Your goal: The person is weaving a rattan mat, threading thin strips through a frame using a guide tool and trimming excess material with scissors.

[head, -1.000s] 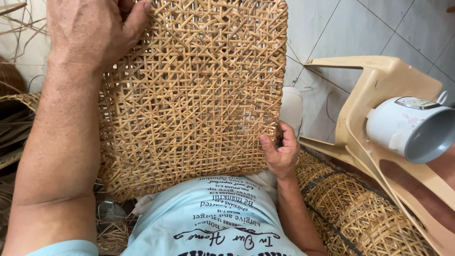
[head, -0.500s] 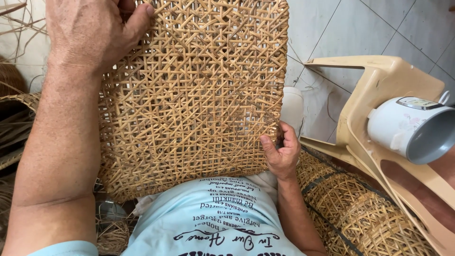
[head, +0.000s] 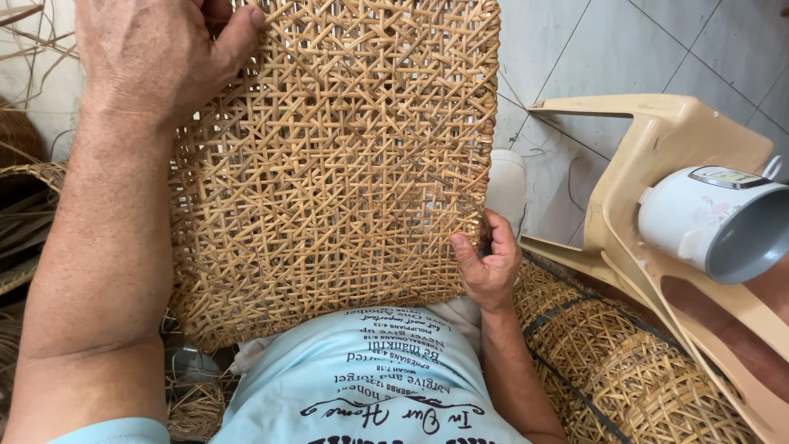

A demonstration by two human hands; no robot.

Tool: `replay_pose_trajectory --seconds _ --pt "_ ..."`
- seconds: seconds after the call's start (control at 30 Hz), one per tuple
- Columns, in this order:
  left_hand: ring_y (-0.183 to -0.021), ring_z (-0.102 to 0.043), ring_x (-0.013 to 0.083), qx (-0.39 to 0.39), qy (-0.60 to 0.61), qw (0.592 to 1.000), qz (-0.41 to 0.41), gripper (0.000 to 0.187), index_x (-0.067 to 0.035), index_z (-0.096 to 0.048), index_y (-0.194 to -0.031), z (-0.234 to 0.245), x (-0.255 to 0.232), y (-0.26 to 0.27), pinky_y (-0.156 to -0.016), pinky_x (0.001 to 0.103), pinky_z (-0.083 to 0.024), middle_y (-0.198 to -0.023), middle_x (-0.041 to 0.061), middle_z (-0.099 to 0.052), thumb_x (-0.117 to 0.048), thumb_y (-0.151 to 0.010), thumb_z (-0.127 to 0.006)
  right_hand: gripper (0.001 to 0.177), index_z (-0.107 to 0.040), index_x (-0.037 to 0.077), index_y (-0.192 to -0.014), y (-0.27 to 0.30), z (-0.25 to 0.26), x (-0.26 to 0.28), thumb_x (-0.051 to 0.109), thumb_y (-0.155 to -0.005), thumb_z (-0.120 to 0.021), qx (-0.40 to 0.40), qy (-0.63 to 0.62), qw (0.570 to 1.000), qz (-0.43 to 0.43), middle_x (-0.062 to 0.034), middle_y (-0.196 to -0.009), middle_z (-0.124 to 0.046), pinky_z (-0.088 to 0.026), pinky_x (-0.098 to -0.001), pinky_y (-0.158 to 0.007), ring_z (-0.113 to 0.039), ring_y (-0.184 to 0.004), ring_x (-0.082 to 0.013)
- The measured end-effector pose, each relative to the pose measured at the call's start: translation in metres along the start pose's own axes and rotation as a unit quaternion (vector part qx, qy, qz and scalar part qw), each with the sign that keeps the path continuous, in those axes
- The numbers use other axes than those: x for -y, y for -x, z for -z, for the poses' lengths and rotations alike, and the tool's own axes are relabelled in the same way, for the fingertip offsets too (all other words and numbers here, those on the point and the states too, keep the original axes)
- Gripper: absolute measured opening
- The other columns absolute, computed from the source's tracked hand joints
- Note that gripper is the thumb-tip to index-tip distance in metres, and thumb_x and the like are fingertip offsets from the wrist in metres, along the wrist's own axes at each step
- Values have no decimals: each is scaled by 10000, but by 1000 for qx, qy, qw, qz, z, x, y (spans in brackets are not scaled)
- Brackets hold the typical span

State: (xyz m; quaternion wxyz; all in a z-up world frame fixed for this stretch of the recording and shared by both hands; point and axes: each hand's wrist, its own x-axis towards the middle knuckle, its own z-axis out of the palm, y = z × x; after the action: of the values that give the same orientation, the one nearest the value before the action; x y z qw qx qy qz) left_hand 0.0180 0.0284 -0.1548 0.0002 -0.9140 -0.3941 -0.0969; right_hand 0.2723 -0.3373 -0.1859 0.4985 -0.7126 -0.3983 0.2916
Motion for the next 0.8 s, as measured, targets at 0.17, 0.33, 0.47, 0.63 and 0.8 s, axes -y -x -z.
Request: replay_pose_trajectory --seconds 0.17,0.33,0.47,0.63,0.8 --pt "-561 -578 130 -5 14 1000 0 409 -211 -768 -976 1 0 1 -528 308 -491 -760 -68 -673 -452 -1248 -955 459 -564 -36 -1303 0 0 1 218 -960 -731 -1 -1 1000 -2 4 -831 -663 -442 -218 -550 -535 -602 -80" --pt "-560 -579 117 -12 -15 1000 -8 416 -243 -758 -969 -1 1 1 -524 293 -498 -758 -86 -669 -477 -1263 -938 474 -560 -48 -1317 2 1 1 157 -933 -748 -6 -19 999 -27 -57 -943 -703 -508 -207 -637 -612 -706 -92" --pt "-557 -584 143 -8 -9 1000 -4 419 -230 -763 -963 1 0 1 -531 316 -502 -760 -70 -675 -477 -1261 -926 470 -556 -49 -1323 1 0 0 156 -942 -740 -3 -18 1000 -18 -57 -935 -707 -504 -206 -619 -610 -691 -92" --pt "-595 -619 102 -25 -7 999 -30 345 -229 -815 -1030 3 -2 1 -575 276 -524 -816 -102 -725 -465 -1255 -928 500 -556 -45 -1321 1 0 -1 230 -947 -742 -12 19 1000 0 -34 -911 -678 -488 -229 -617 -583 -686 -102" --pt "-704 -607 206 69 26 997 -34 306 -272 -826 -1069 15 -17 -8 -696 432 -498 -714 -8 -639 -565 -1156 -845 608 -449 -20 -1441 -6 -3 5 266 -970 -706 -27 81 994 72 -180 -1292 -590 -544 -396 -1049 -624 -1155 -269"
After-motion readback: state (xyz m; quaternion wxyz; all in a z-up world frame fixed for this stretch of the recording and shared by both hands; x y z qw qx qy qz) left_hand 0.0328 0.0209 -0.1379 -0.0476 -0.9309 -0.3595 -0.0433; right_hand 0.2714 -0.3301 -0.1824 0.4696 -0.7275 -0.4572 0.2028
